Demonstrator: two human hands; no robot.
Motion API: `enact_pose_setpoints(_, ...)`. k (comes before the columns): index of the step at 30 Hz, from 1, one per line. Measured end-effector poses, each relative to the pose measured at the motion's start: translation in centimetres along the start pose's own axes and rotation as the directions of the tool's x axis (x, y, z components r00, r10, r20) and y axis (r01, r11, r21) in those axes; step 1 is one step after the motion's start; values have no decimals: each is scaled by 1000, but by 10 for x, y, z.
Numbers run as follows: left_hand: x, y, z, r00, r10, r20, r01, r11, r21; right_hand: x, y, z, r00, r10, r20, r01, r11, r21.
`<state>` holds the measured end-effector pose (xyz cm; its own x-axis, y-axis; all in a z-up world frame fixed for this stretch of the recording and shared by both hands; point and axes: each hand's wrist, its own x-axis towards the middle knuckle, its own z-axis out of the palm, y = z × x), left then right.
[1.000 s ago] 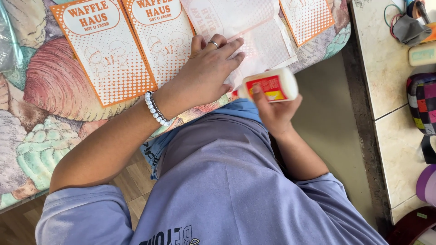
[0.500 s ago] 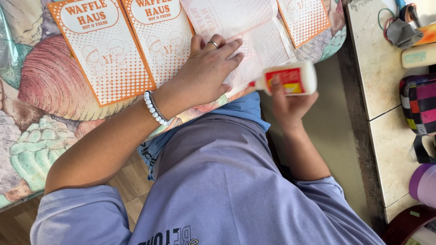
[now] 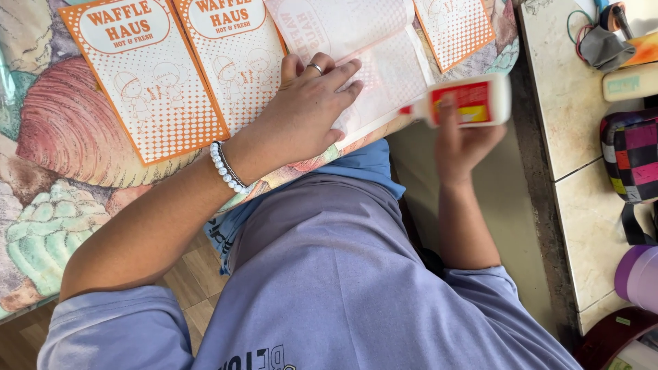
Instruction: The person applies adhesive from a bottle onto the edges of paperboard packaging components and folds them to secure the glue, repeating this for several units on a work surface.
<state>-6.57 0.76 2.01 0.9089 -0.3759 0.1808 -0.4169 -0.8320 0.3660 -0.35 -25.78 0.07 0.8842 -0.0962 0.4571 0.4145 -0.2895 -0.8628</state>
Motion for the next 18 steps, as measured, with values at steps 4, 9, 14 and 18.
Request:
enact_pose_setpoints(4, -1, 0, -1, 1000, 2, 3, -2, 1000, -2, 29, 9, -11, 984, -179, 11, 179, 984, -20)
enact_pose_setpoints(9, 0, 1, -4, 1000, 4, 11, -4, 1000, -14, -5, -10, 1, 998, -30, 53, 31, 999, -18)
enact_pose_setpoints(14, 0, 1, -5, 1000, 7, 8, -7, 1000, 23, 21, 16, -13, 986, -169, -1, 169, 986, -9)
enact_pose_setpoints(18, 0, 2, -5, 1000, 9, 4, -9, 1000, 9, 31, 20, -21, 995, -86, -51, 88, 996, 32)
